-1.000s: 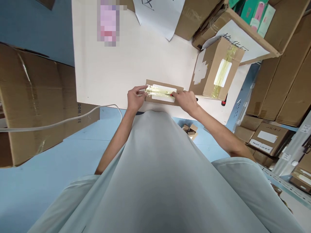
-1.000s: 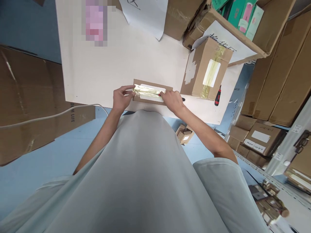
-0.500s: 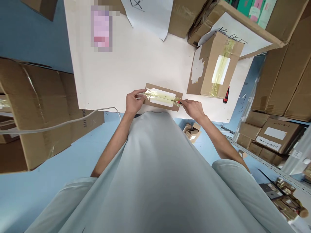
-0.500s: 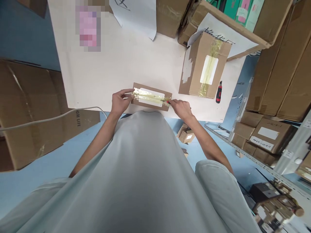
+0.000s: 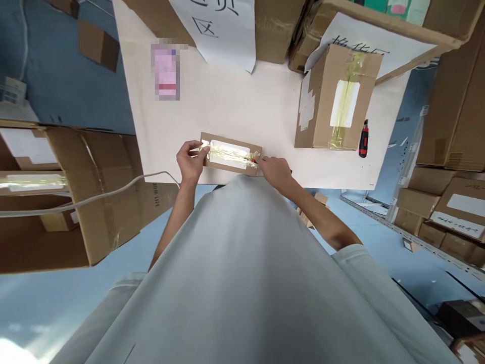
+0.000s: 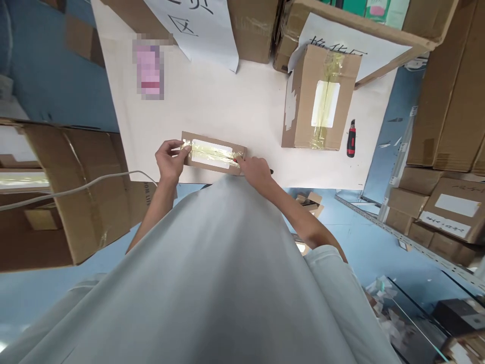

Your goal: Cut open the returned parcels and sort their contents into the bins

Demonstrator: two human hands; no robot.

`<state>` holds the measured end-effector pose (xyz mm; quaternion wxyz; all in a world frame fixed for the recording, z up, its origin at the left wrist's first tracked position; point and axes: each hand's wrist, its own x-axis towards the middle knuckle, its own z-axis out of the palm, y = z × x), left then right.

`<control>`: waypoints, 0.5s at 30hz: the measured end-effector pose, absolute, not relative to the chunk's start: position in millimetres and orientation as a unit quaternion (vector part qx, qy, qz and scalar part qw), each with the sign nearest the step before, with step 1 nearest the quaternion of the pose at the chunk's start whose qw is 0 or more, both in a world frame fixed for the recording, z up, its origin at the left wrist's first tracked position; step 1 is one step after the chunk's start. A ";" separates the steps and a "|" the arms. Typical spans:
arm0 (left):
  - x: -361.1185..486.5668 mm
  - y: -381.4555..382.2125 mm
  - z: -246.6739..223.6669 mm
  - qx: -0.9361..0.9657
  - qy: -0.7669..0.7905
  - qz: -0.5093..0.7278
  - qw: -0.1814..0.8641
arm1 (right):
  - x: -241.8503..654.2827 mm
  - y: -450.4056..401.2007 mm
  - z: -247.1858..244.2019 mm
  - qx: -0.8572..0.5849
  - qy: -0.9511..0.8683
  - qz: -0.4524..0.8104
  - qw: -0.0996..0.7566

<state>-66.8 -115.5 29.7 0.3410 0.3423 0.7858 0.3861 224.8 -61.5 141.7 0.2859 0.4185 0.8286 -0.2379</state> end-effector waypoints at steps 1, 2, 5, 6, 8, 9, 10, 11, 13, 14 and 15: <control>-66.4 -115.5 29.8 0.345 0.786 0.385 0.339 | 223.7 -62.8 144.4 0.426 0.820 -0.242 0.296; -65.1 -115.5 30.0 0.347 0.786 0.386 0.336 | 223.9 -64.1 147.3 0.432 0.812 -0.245 0.307; -58.1 -115.8 30.9 0.351 0.782 0.393 0.333 | 229.9 -67.4 155.4 0.439 0.797 -0.249 0.331; -55.7 -116.0 31.2 0.351 0.781 0.395 0.334 | 232.8 -68.0 157.7 0.437 0.796 -0.248 0.337; -51.5 -116.2 31.5 0.347 0.781 0.395 0.336 | 238.6 -68.5 161.6 0.428 0.798 -0.242 0.347; -49.8 -116.3 31.5 0.344 0.783 0.395 0.336 | 241.3 -68.4 163.2 0.423 0.800 -0.238 0.353; -48.6 -116.3 31.4 0.340 0.785 0.395 0.336 | 243.9 -68.1 164.6 0.418 0.801 -0.235 0.358; -47.6 -116.2 31.1 0.337 0.786 0.394 0.336 | 246.2 -67.6 165.8 0.414 0.802 -0.233 0.362; -46.7 -116.2 30.3 0.335 0.786 0.394 0.338 | 250.3 -66.4 167.5 0.408 0.802 -0.230 0.371; -46.6 -116.2 29.7 0.336 0.785 0.395 0.340 | 252.0 -65.9 168.3 0.407 0.800 -0.229 0.376; -46.7 -116.3 29.1 0.337 0.783 0.397 0.341 | 253.4 -65.5 169.0 0.406 0.799 -0.228 0.382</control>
